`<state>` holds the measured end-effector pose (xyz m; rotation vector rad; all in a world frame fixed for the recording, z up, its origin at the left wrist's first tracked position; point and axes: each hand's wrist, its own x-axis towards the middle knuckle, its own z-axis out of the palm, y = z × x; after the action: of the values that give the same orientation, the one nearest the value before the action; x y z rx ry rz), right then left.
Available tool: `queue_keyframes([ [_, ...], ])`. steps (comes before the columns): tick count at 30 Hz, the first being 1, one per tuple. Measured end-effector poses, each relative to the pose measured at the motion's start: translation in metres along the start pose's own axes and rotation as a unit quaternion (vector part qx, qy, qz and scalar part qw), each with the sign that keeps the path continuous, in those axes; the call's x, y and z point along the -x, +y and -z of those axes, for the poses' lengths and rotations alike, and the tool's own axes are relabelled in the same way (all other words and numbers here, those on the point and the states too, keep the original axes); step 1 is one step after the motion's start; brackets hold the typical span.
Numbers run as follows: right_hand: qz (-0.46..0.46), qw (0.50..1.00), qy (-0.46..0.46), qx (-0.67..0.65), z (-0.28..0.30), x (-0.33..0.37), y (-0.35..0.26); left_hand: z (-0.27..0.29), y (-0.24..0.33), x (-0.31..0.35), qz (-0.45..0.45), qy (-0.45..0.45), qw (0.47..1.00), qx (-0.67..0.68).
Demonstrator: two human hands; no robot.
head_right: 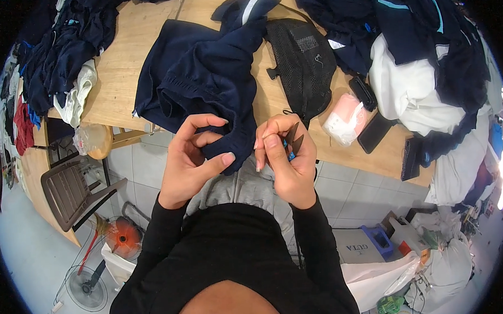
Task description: Trimming excess loose threads from blue athletic pants using small thread snips and inspecting the garments.
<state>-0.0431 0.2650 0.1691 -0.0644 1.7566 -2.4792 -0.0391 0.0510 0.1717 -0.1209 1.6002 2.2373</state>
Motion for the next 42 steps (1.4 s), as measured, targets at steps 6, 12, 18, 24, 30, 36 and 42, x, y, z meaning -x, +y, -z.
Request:
queue_keyframes([
  [6,-0.014,1.0,0.008,-0.006,0.0,0.0,-0.006,0.001,-0.003,-0.001,0.004,0.02,1.0,0.016],
  [12,0.005,0.997,0.051,0.064,-0.002,-0.006,-0.01,0.001,0.001,-0.002,0.014,0.022,0.999,0.039],
  [18,-0.04,0.998,0.057,0.01,0.022,0.008,-0.006,0.01,0.003,-0.003,-0.007,0.03,0.999,0.037],
  [24,-0.032,0.967,-0.042,0.251,0.012,0.017,-0.006,0.007,0.007,-0.005,-0.012,0.032,0.999,0.026],
  [30,-0.016,0.954,-0.034,0.296,0.0,0.015,-0.008,0.003,0.011,-0.003,-0.016,0.031,0.999,-0.007],
  [36,-0.014,0.951,-0.03,0.308,0.0,0.01,-0.008,0.003,0.013,-0.003,-0.035,0.031,0.998,-0.051],
  [42,-0.002,0.951,-0.038,0.307,0.001,0.008,-0.005,0.004,0.014,-0.003,-0.03,0.031,0.997,-0.062],
])
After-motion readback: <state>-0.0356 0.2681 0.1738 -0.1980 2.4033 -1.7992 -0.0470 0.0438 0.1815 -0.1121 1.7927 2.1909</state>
